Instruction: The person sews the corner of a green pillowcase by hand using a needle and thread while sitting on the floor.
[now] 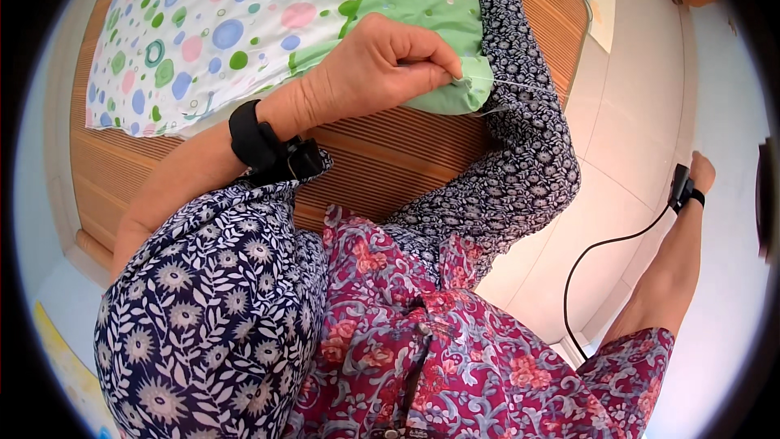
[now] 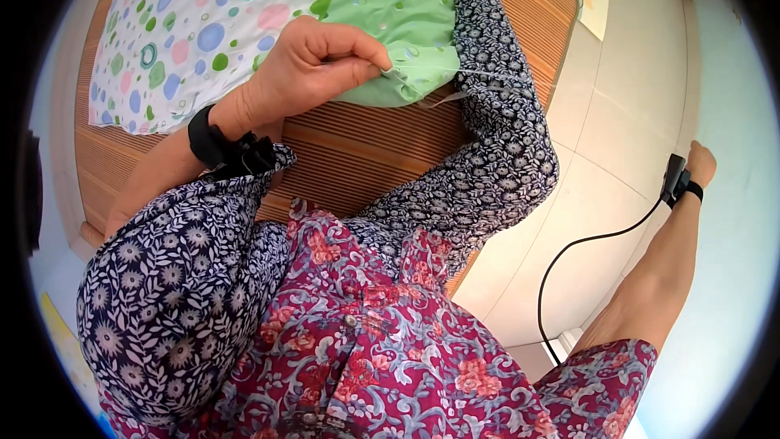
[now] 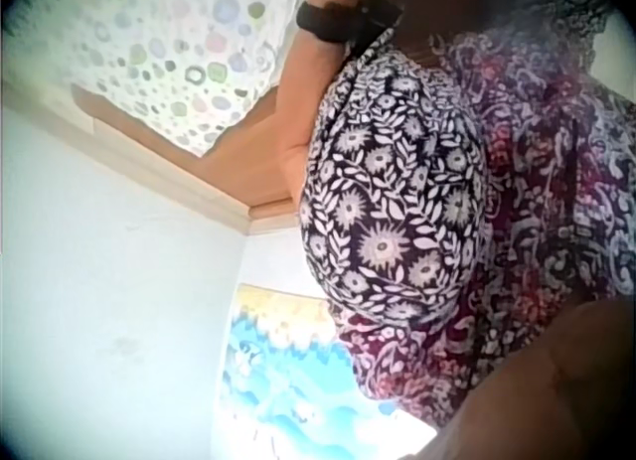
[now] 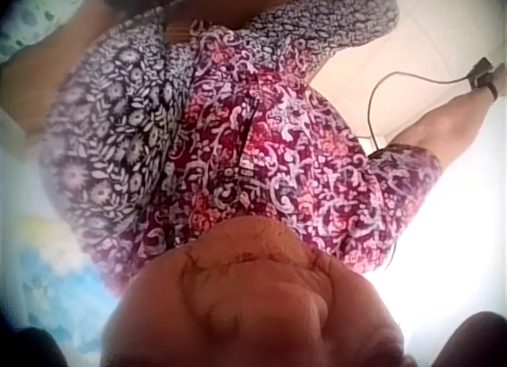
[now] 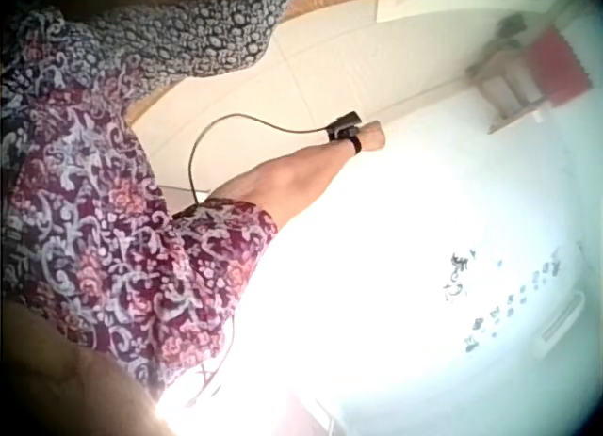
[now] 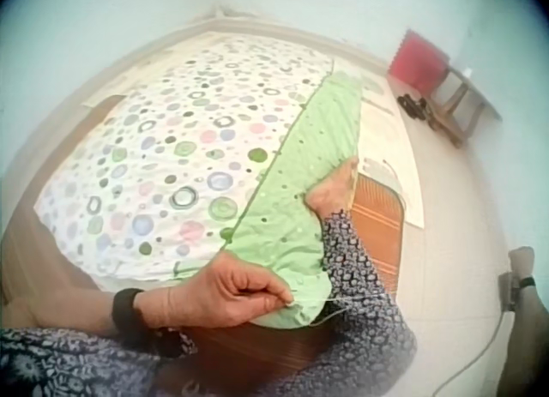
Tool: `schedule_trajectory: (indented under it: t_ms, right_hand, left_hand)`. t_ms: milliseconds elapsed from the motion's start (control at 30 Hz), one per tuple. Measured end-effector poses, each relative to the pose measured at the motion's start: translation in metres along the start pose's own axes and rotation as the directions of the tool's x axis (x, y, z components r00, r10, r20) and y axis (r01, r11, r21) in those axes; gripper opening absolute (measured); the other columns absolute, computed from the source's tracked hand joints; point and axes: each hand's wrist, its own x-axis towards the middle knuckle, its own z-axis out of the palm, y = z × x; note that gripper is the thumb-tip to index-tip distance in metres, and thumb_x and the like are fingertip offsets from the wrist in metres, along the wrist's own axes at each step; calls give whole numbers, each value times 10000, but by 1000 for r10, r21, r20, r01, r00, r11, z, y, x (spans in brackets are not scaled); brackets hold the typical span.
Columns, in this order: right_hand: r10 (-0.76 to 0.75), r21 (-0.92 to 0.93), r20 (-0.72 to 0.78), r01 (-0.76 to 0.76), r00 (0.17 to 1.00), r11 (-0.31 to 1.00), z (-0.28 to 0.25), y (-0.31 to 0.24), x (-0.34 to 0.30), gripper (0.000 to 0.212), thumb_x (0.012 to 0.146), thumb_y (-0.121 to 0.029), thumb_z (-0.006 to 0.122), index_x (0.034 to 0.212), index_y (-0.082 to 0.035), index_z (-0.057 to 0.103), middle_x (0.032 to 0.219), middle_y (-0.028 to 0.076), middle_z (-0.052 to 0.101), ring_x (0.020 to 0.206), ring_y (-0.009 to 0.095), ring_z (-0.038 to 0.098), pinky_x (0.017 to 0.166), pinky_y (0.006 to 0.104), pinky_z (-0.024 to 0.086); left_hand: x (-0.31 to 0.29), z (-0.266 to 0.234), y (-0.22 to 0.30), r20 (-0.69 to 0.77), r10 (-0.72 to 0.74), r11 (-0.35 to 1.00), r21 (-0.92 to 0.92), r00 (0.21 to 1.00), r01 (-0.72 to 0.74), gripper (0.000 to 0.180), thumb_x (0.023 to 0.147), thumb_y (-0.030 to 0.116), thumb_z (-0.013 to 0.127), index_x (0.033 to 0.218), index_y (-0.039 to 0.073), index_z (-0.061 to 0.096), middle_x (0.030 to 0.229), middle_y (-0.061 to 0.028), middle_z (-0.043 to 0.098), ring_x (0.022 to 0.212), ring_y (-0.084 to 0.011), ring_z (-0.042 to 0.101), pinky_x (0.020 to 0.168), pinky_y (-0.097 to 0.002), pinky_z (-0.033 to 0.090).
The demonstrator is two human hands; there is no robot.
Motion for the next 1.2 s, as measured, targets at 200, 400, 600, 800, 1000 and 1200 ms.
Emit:
schedule_trajectory:
  t_ms: [200, 400, 600, 800, 1000, 1200]
  right_hand:
    - [-227, 672, -143, 263, 963, 692, -62, -162, -49, 573, 811, -234, 620, 1343, -60, 499, 681, 97, 592, 589, 172, 539, 530, 326, 446]
    - [-782, 968, -230, 222, 580, -120, -216, -358, -194, 312, 850, -131, 667, 1155, -70, 665, 778, -49, 602, 697, 36, 521, 634, 189, 444]
    - [-904, 983, -120, 179, 409, -50, -240, -402, -235, 182, 842, -121, 697, 1005, -40, 694, 784, -49, 620, 709, 29, 540, 640, 182, 452]
    - [-729, 995, -96, 54, 678, -81, -226, -384, -214, 170, 845, -158, 697, 982, -58, 702, 795, -49, 626, 703, 23, 532, 627, 183, 443]
    - [-828, 971, -216, 25, 517, -237, -229, -396, -224, 365, 815, -149, 733, 1161, -68, 648, 796, -59, 626, 702, -2, 522, 607, 158, 425]
    - [-922, 985, -169, 86, 348, -149, -234, -410, -233, 163, 829, -143, 720, 936, -24, 691, 729, -63, 574, 679, 24, 508, 600, 182, 429]
  left_hand:
    - [1, 0, 0, -2, -16, 1000, -7, 1000, 16, 97, 849, 6, 646, 928, 9, 701, 705, 26, 647, 618, 3, 514, 538, -170, 401]
    - [2, -2, 3, 3, -18, 1000, 17, 1000, 18, 98, 852, 8, 647, 933, 12, 702, 678, 45, 623, 585, 12, 475, 507, -166, 360]
    - [0, -2, 4, -3, -24, 999, 21, 1000, 24, 100, 851, 12, 648, 933, 16, 704, 675, 47, 623, 582, 17, 469, 502, -164, 352]
    - [1, -2, 2, 0, -9, 1000, 27, 1000, 9, 96, 846, 10, 650, 926, 14, 704, 677, 42, 629, 586, 15, 478, 506, -166, 365]
    - [2, -3, 2, 7, -36, 999, 11, 999, 36, 93, 844, 17, 657, 924, 16, 703, 678, 41, 631, 593, 14, 489, 512, -168, 375]
    - [0, -2, 2, -4, 5, 1000, 23, 1000, -5, 95, 846, 22, 659, 930, 14, 703, 679, 42, 629, 602, 17, 488, 518, -165, 381]
